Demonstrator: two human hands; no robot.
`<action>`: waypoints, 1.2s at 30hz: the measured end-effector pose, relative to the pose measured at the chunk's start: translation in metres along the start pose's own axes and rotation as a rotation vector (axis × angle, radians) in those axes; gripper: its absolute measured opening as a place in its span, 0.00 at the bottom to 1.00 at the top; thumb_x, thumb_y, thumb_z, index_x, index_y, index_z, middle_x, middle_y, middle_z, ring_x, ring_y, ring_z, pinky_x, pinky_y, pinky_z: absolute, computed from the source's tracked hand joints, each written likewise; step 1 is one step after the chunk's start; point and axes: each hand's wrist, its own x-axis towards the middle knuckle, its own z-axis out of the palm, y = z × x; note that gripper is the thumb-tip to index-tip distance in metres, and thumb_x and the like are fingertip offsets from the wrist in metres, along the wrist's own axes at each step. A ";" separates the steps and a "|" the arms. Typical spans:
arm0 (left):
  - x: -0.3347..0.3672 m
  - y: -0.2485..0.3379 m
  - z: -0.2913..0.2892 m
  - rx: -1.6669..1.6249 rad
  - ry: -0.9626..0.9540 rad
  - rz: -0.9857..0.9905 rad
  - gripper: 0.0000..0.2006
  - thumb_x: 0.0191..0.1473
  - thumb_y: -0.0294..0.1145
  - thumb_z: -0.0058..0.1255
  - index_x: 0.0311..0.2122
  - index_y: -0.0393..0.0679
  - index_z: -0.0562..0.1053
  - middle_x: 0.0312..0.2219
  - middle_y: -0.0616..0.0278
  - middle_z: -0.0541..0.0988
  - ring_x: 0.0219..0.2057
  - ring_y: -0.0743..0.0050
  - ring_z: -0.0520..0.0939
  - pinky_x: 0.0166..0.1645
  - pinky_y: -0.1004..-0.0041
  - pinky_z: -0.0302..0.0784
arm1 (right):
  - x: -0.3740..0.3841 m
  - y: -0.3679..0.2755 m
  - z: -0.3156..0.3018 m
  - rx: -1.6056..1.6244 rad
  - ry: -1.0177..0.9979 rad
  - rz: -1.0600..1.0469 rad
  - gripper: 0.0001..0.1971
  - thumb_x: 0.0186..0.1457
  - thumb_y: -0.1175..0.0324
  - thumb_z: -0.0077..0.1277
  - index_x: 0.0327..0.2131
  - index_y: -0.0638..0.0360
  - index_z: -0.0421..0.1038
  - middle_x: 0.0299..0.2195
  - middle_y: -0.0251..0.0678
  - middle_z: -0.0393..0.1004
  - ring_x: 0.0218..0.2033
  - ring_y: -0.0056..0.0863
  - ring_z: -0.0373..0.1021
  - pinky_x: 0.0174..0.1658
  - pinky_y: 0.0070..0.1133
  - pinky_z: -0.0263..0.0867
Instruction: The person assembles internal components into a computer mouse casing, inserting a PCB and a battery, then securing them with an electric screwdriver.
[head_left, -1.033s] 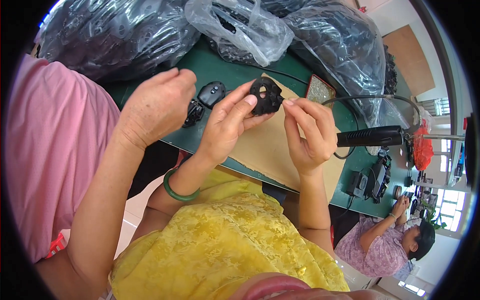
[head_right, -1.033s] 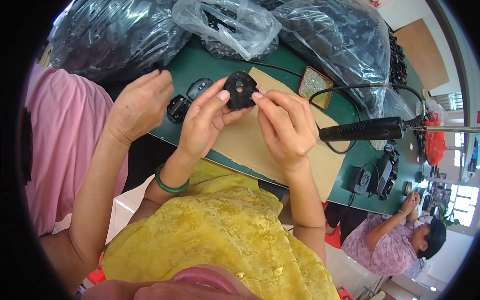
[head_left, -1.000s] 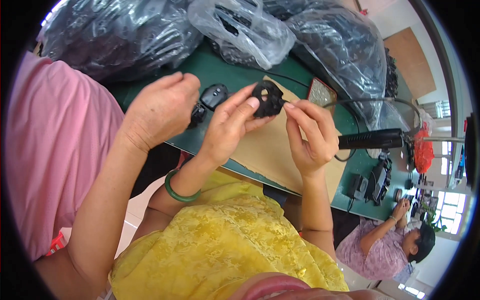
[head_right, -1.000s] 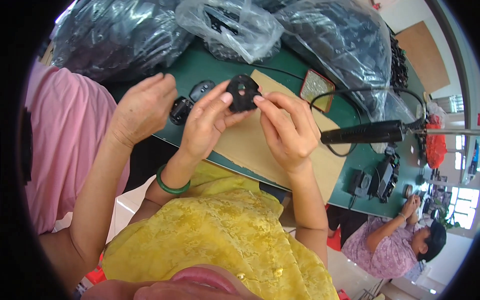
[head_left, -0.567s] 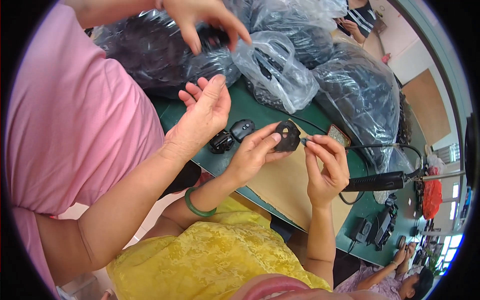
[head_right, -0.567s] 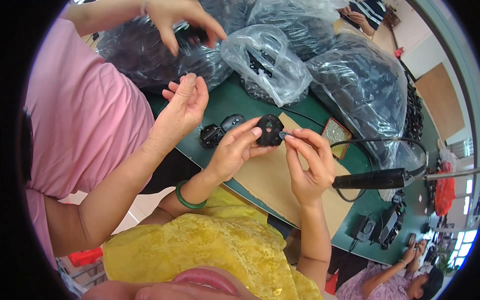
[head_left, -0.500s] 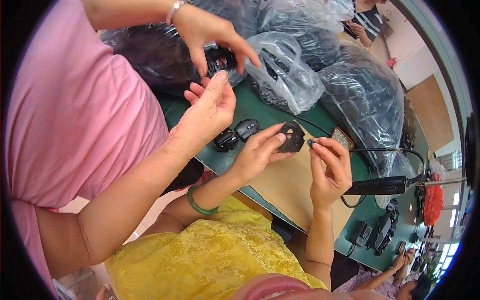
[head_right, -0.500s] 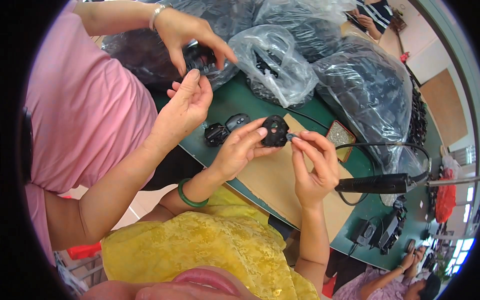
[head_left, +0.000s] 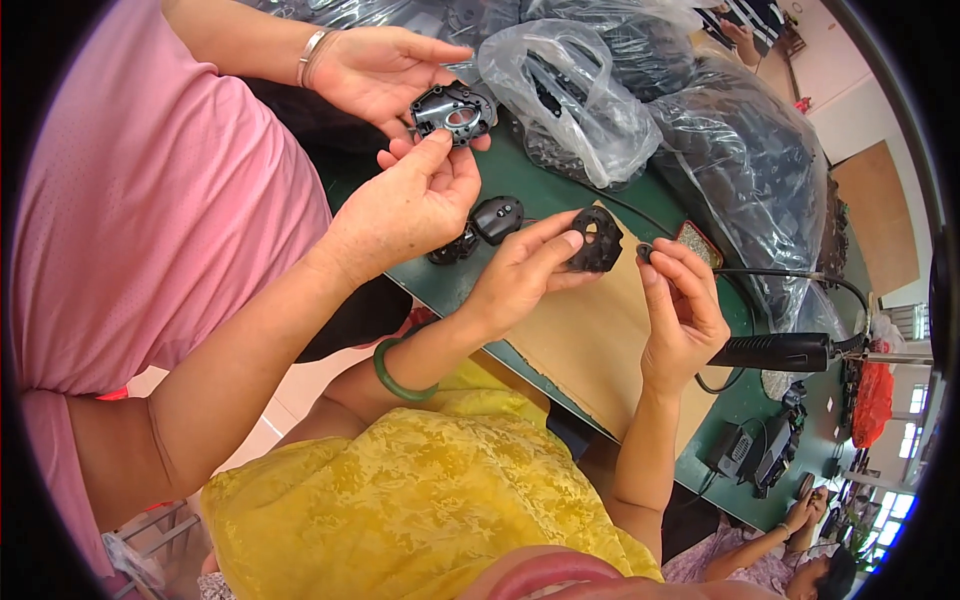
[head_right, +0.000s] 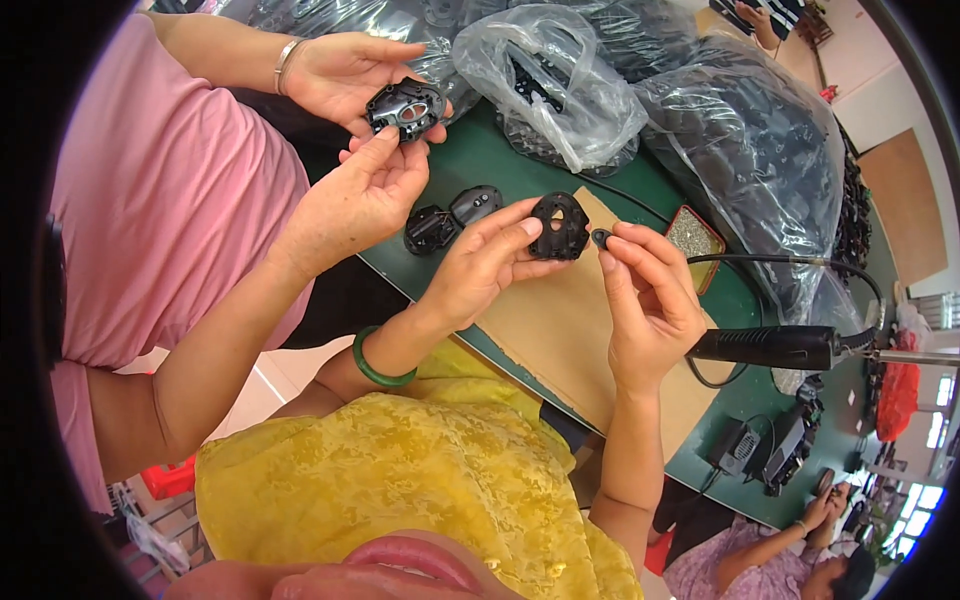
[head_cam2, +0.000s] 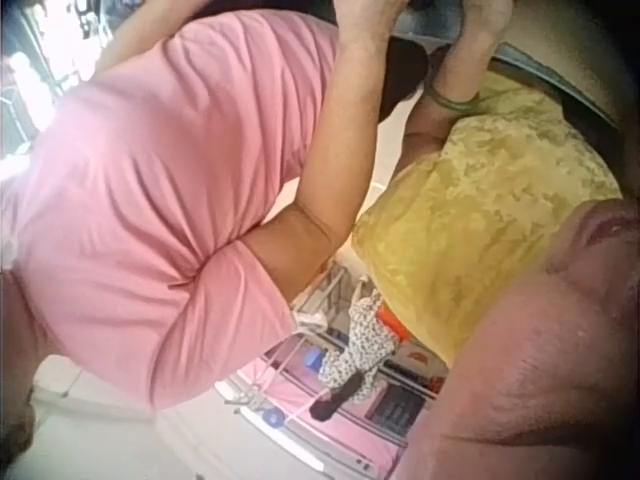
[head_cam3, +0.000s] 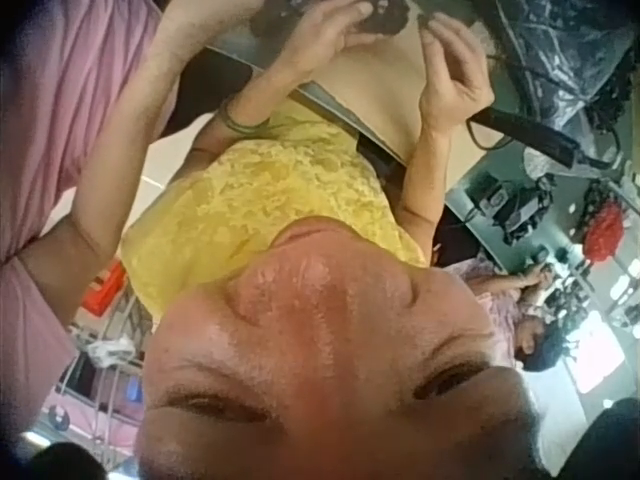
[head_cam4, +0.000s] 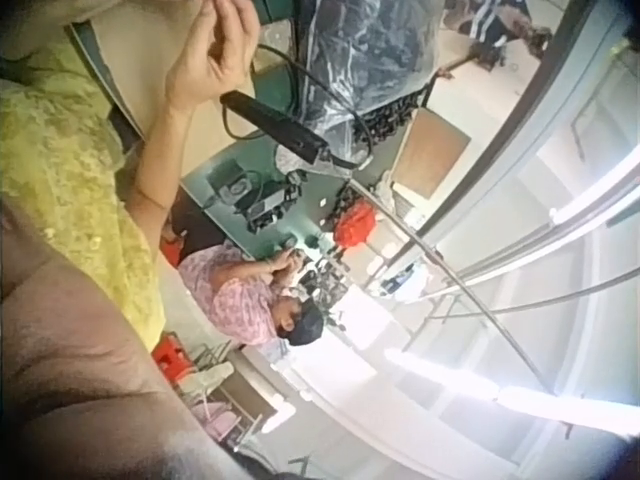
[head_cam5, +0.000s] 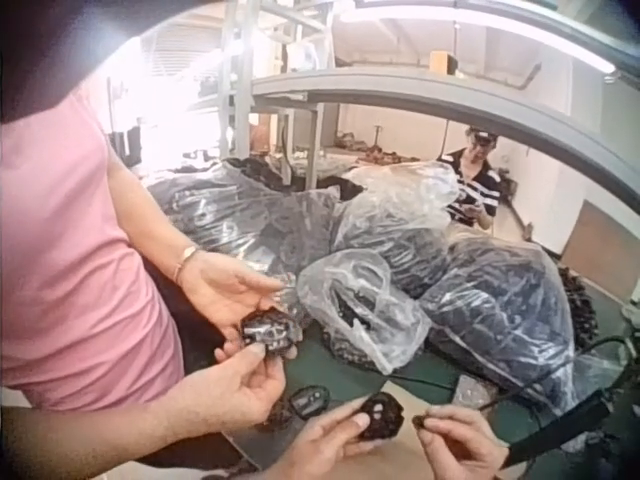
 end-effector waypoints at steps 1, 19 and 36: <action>0.001 -0.001 -0.001 -0.006 0.010 0.005 0.20 0.69 0.34 0.41 0.61 0.35 0.65 0.53 0.55 0.76 0.54 0.67 0.79 0.58 0.64 0.78 | -0.001 -0.001 0.000 0.013 0.012 0.018 0.09 0.53 0.86 0.58 0.39 0.69 0.80 0.44 0.42 0.77 0.43 0.24 0.75 0.42 0.16 0.73; 0.003 0.003 -0.003 -0.025 0.015 0.078 0.20 0.69 0.32 0.39 0.61 0.33 0.65 0.52 0.58 0.75 0.52 0.72 0.78 0.58 0.67 0.79 | 0.017 -0.004 0.008 -0.207 -0.010 -0.416 0.12 0.46 0.88 0.61 0.36 0.66 0.80 0.39 0.41 0.78 0.39 0.31 0.79 0.42 0.23 0.77; 0.002 0.008 -0.004 -0.071 0.003 0.105 0.20 0.69 0.33 0.42 0.61 0.35 0.65 0.52 0.60 0.75 0.52 0.75 0.77 0.57 0.68 0.79 | 0.013 -0.022 0.005 -0.810 -0.190 -0.930 0.21 0.38 0.82 0.65 0.40 0.54 0.82 0.43 0.34 0.76 0.42 0.31 0.78 0.38 0.19 0.77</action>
